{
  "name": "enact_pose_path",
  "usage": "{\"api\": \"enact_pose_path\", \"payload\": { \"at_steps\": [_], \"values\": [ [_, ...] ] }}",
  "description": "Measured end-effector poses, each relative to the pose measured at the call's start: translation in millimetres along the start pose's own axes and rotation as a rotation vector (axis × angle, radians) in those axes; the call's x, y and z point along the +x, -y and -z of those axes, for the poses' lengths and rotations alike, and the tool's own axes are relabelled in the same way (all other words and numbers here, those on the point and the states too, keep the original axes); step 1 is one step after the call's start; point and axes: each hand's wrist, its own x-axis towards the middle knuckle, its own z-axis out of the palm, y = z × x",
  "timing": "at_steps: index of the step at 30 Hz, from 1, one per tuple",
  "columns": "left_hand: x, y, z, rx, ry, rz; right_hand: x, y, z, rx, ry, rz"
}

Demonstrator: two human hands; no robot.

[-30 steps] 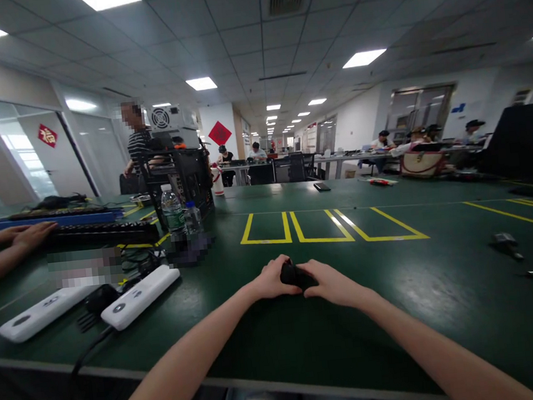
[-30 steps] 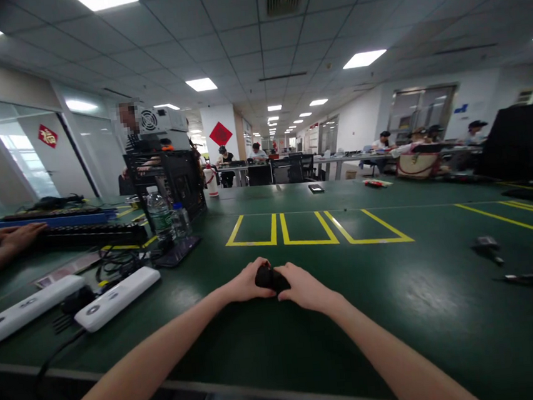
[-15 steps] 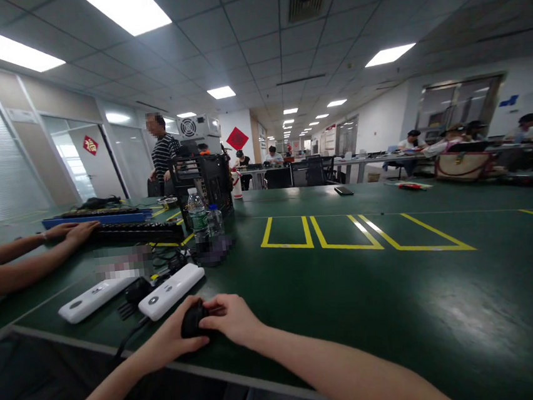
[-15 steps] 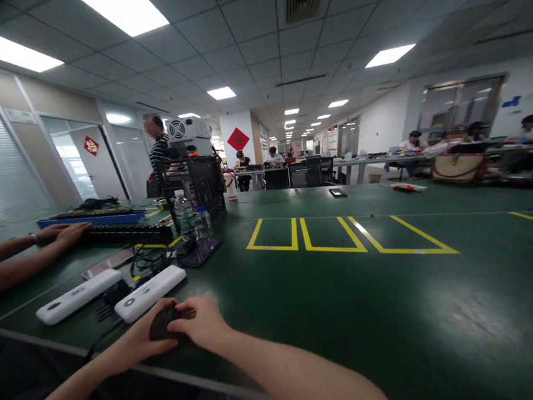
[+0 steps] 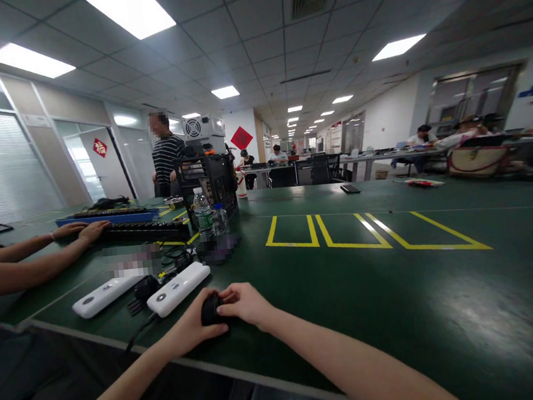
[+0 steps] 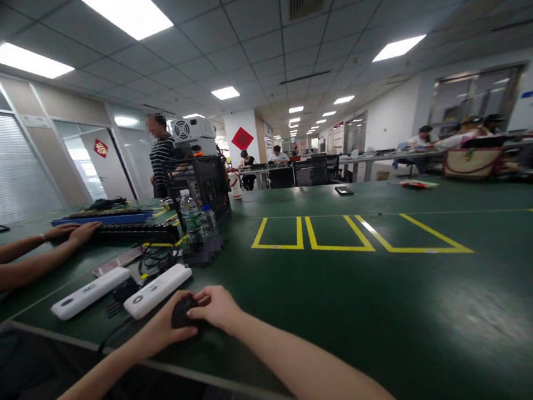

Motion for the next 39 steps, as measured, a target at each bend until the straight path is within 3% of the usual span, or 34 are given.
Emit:
{"api": "enact_pose_path", "payload": {
  "at_steps": [4,8,10,13,22,34,39],
  "values": [
    [62,-19,-49.7,-0.022,0.069,-0.133,-28,-1,71,0.064,-0.093,-0.035],
    [127,-53,-104.8,-0.031,0.145,-0.244,-58,-9,143,0.122,-0.233,-0.118],
    [148,-71,-127.0,-0.050,0.183,-0.301,-74,-14,170,0.128,-0.281,-0.128],
    [158,-93,-147.5,-0.064,0.215,-0.376,-95,-17,194,0.062,-0.304,-0.113],
    [136,-112,-147.9,0.075,0.108,-0.620,-116,-33,199,-0.060,-0.295,0.092],
    [133,-109,-142.7,0.135,0.111,-0.651,-115,-27,196,-0.037,-0.324,0.042],
    [133,-109,-143.3,0.139,0.108,-0.654,-114,-29,200,-0.020,-0.248,-0.017]
  ]
}}
